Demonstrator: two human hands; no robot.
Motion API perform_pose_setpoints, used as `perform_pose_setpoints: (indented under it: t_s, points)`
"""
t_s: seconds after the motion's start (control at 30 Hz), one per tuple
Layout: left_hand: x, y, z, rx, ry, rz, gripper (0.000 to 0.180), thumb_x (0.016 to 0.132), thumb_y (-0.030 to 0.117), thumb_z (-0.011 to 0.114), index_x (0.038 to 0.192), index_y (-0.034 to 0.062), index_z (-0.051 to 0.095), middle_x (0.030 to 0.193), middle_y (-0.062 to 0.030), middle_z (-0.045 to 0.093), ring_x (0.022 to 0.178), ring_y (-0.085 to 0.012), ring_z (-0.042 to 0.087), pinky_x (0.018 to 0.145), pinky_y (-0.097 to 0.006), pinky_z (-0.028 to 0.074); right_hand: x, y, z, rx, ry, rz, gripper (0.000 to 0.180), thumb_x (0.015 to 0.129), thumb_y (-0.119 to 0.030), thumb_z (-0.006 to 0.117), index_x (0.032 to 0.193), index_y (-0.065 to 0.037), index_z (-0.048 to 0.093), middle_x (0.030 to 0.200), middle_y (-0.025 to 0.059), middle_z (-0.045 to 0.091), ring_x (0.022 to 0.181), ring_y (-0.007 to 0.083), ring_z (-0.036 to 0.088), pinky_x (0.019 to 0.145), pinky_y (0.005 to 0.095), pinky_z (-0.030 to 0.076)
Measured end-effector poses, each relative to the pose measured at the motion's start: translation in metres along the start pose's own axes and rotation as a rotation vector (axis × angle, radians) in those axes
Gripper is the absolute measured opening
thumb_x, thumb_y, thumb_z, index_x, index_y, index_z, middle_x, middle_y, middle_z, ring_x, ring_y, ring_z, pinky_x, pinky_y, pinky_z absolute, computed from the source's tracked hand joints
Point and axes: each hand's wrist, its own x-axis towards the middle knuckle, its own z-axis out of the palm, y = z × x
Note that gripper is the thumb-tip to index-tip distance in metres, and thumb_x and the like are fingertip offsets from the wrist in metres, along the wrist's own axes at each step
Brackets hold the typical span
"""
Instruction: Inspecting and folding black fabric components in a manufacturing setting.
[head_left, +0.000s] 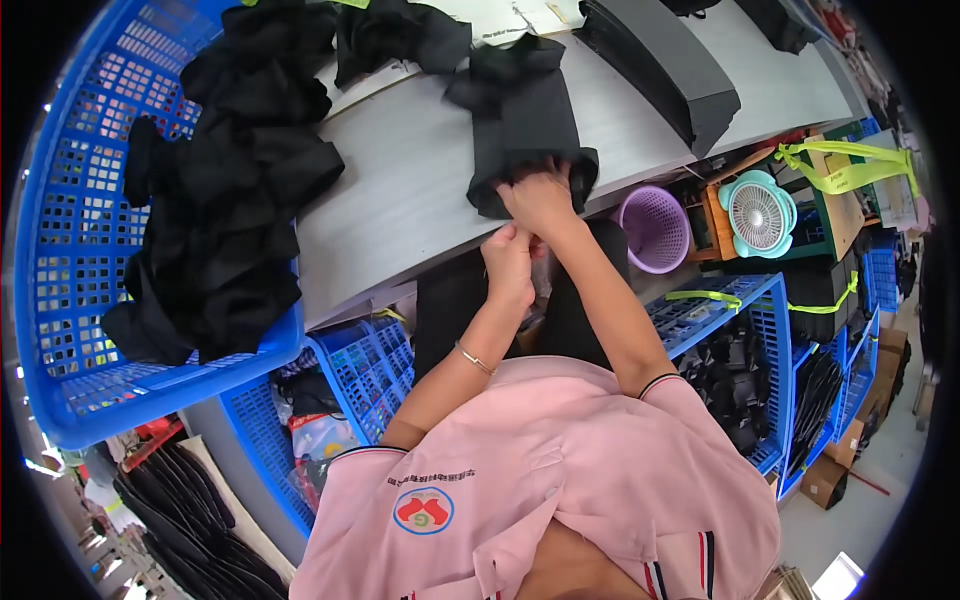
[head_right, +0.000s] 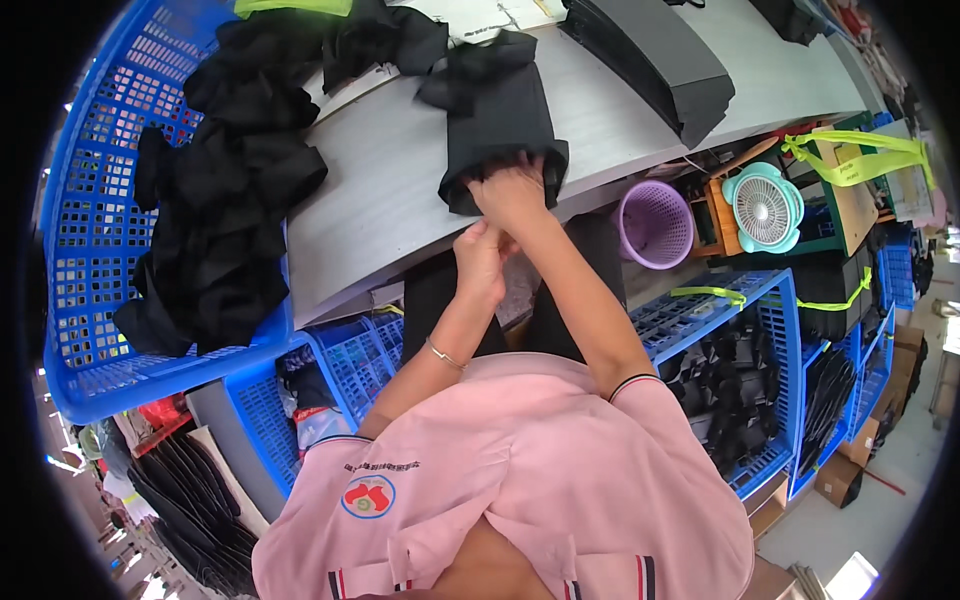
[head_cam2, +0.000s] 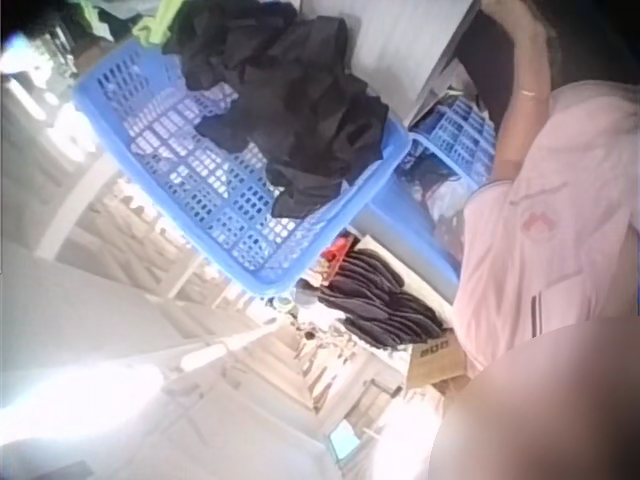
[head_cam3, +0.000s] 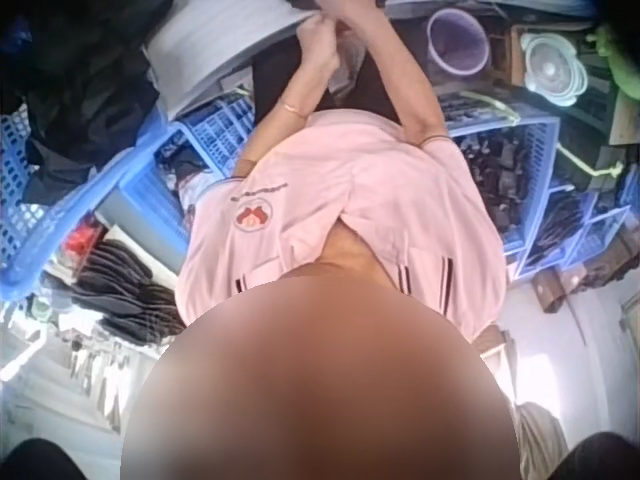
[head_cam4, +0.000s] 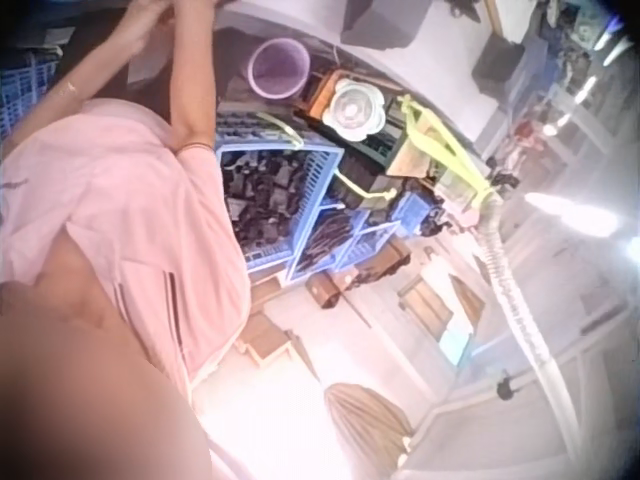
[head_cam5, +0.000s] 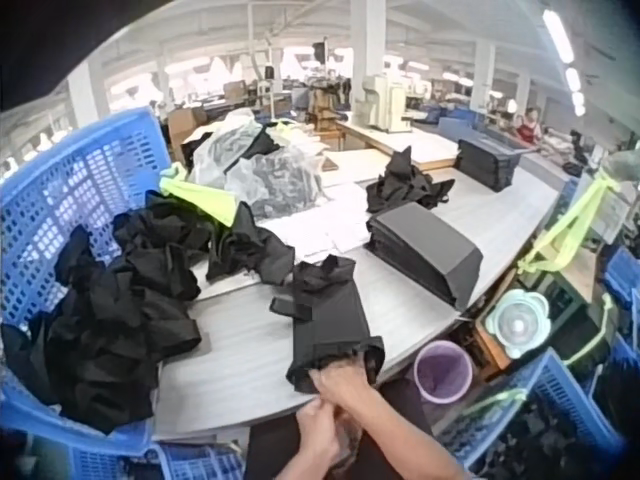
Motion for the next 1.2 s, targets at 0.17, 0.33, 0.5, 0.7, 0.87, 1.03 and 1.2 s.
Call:
perform_pose_setpoints:
  t_s: [0.17, 0.33, 0.5, 0.7, 0.87, 1.03, 1.2]
  points:
    - [-0.013, 0.003, -0.001, 0.185, 0.029, 0.068, 0.014, 0.095, 0.017, 0.066, 0.095, 0.0029, 0.068, 0.079, 0.0004, 0.066, 0.066, -0.0077, 0.058, 0.06, -0.022, 0.046, 0.008, 0.003, -0.002, -0.072, -0.118, -0.021, 0.054, 0.094, -0.052, 0.046, 0.117, -0.008, 0.068, 0.123, 0.0156, 0.064, 0.124, 0.0386, 0.052, 0.11, 0.0642, 0.024]
    - [-0.018, 0.043, -0.01, 0.773, 0.222, 0.863, 0.017, 0.086, 0.012, 0.073, 0.099, 0.0043, 0.066, 0.097, -0.0054, 0.065, 0.09, -0.0198, 0.061, 0.08, -0.032, 0.048, 0.004, -0.001, -0.002, -0.133, -0.079, -0.037, 0.053, 0.096, -0.05, 0.042, 0.12, -0.009, 0.066, 0.126, 0.0136, 0.064, 0.126, 0.0355, 0.05, 0.11, 0.0638, 0.025]
    - [0.032, 0.096, -0.003, 1.257, -0.074, 1.141, 0.026, 0.076, 0.013, 0.079, 0.099, 0.0083, 0.066, 0.101, -0.0087, 0.065, 0.104, -0.0289, 0.057, 0.097, -0.042, 0.039, 0.006, -0.002, -0.007, -0.105, -0.08, -0.058, 0.05, 0.097, -0.042, 0.04, 0.122, -0.006, 0.064, 0.125, 0.0168, 0.063, 0.122, 0.0366, 0.053, 0.11, 0.0623, 0.026]
    - [0.048, 0.103, 0.002, 1.208, -0.147, 0.885, 0.036, 0.072, 0.004, 0.077, 0.104, 0.0067, 0.06, 0.091, -0.0107, 0.064, 0.081, -0.0309, 0.062, 0.073, -0.039, 0.05, 0.006, -0.003, -0.011, -0.113, -0.124, -0.058, 0.047, 0.095, -0.035, 0.039, 0.121, -0.005, 0.064, 0.125, 0.018, 0.063, 0.122, 0.038, 0.054, 0.109, 0.0621, 0.027]
    - [0.052, 0.122, -0.012, 1.16, -0.243, 1.013, 0.029, 0.077, 0.001, 0.073, 0.102, 0.0053, 0.059, 0.083, -0.0078, 0.06, 0.069, -0.0177, 0.057, 0.066, -0.032, 0.05, 0.001, -0.007, -0.012, -0.01, -0.09, -0.044, 0.05, 0.098, -0.042, 0.039, 0.12, -0.004, 0.063, 0.125, 0.0199, 0.062, 0.119, 0.0375, 0.057, 0.105, 0.0589, 0.034]
    - [0.052, 0.135, -0.023, 1.163, 0.075, 1.072, 0.029, 0.073, -0.008, 0.053, 0.096, 0.0072, 0.063, 0.091, -0.0079, 0.063, 0.082, -0.0264, 0.063, 0.072, -0.035, 0.051, -0.007, -0.02, -0.005, 0.282, -0.324, 0.048, 0.059, 0.102, -0.051, 0.034, 0.131, -0.005, 0.056, 0.13, 0.0203, 0.06, 0.125, 0.0363, 0.054, 0.108, 0.0443, 0.039]
    - [0.037, 0.115, 0.003, 1.33, -0.206, 1.432, 0.05, 0.069, -0.003, 0.062, 0.117, 0.0124, 0.063, 0.124, -0.0059, 0.058, 0.121, -0.0318, 0.05, 0.104, -0.045, 0.037, -0.017, -0.022, 0.015, 0.02, 0.012, -0.173, 0.043, 0.095, -0.036, 0.045, 0.124, -0.007, 0.058, 0.118, 0.0206, 0.063, 0.112, 0.0338, 0.059, 0.105, 0.0533, 0.035]
